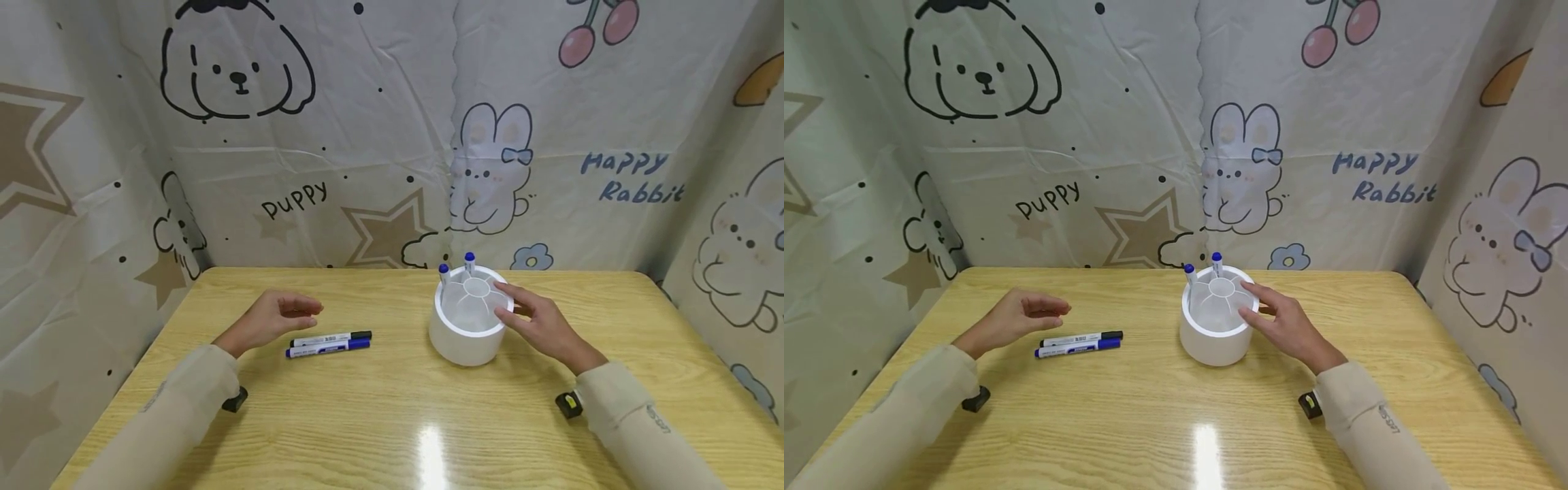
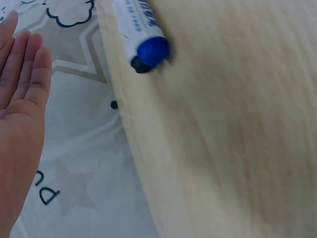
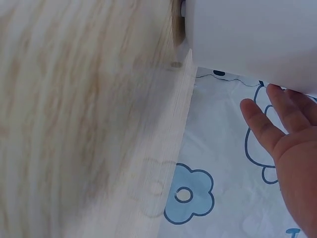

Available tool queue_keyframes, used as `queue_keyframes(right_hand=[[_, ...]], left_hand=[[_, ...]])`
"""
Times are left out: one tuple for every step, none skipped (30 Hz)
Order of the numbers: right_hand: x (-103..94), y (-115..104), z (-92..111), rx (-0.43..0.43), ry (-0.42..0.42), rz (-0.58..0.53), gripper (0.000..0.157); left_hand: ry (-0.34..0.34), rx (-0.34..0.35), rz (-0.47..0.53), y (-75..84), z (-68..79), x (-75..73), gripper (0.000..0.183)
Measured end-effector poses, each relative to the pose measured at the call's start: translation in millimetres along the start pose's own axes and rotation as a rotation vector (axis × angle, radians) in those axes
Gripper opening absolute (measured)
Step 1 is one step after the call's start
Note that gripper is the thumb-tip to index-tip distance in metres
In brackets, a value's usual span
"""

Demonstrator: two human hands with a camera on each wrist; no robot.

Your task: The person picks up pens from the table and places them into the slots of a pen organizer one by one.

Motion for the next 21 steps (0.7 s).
queue_keyframes(right_hand=[[0.2,0.5,0.5,0.0,0.003,-0.002,0.051],[0.1,1.0,1.1,0.001,0.004,-0.002,0.051],[0.0,1.3,1.6,0.002,0.007,0.0,0.051],[-0.2,1.3,2.2,0.007,0.006,0.003,0.051],[-0.5,1.2,2.7,0.011,0.007,0.005,0.051],[-0.9,1.3,2.9,0.016,0.005,0.007,0.051],[-1.2,1.2,3.1,0.019,0.004,0.009,0.052],[-1.6,0.9,3.1,0.02,0.003,0.01,0.052],[-1.7,0.4,2.9,0.018,0.002,0.009,0.052],[-1.8,-0.2,2.5,0.019,0.0,0.006,0.052],[-1.7,-0.8,2.2,0.016,-0.001,0.003,0.052],[-1.6,-1.4,1.9,0.012,-0.002,0.0,0.052],[-1.5,-2.0,1.7,0.009,-0.003,-0.004,0.052],[-1.2,-2.6,1.7,0.009,-0.004,-0.004,0.052],[-0.9,-2.9,1.6,0.006,-0.004,-0.001,0.052],[-0.6,-3.0,1.5,0.007,-0.004,0.0,0.051],[-0.3,-3.0,1.5,0.007,-0.003,0.003,0.051],[0.1,-2.7,1.4,0.006,-0.003,0.005,0.051],[0.6,-2.3,1.3,0.005,-0.002,0.01,0.052],[1.0,-1.9,1.2,0.002,0.0,0.014,0.051],[1.4,-1.4,1.1,0.0,0.002,0.016,0.051]], left_hand=[[-0.001,-0.008,0.0,-1.6,1.5,-0.4,0.036],[0.0,-0.018,-0.003,-3.2,2.7,-0.7,0.036],[-0.001,-0.021,-0.01,-4.4,3.6,-0.9,0.036],[-0.002,-0.027,-0.014,-5.8,4.4,-1.1,0.036],[-0.003,-0.033,-0.023,-7.4,5.0,-1.2,0.036],[-0.002,-0.041,-0.033,-9.1,5.8,-1.4,0.036],[-0.001,-0.043,-0.044,-10.4,6.4,-1.7,0.035],[-0.001,-0.046,-0.056,-12.0,7.2,-2.2,0.034],[-0.002,-0.047,-0.07,-13.6,8.1,-2.7,0.033],[-0.003,-0.049,-0.08,-15.4,9.0,-3.4,0.032],[-0.004,-0.049,-0.091,-17.3,9.9,-4.1,0.032],[-0.004,-0.05,-0.1,-19.1,10.7,-5.0,0.031],[-0.006,-0.05,-0.107,-20.8,11.3,-5.7,0.03],[-0.008,-0.051,-0.111,-22.7,11.9,-6.5,0.03],[-0.008,-0.054,-0.118,-24.4,12.3,-7.2,0.029],[-0.008,-0.056,-0.123,-26.2,12.6,-8.0,0.029],[-0.008,-0.06,-0.126,-28.0,12.8,-8.7,0.029],[-0.008,-0.066,-0.13,-29.8,13.1,-9.3,0.028],[-0.008,-0.073,-0.133,-31.3,13.5,-9.9,0.028],[-0.009,-0.081,-0.135,-32.8,13.9,-10.4,0.028],[-0.011,-0.091,-0.137,-34.2,14.4,-10.7,0.028]])
Point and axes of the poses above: each hand's wrist, its own z-axis away from the middle knuckle, its own x-axis out of the palm, y = z × x, the point moved 4 cm from there along -z, towards the middle knuckle, and after that the axes turned 3 degrees about z, right-handed, at the moved point
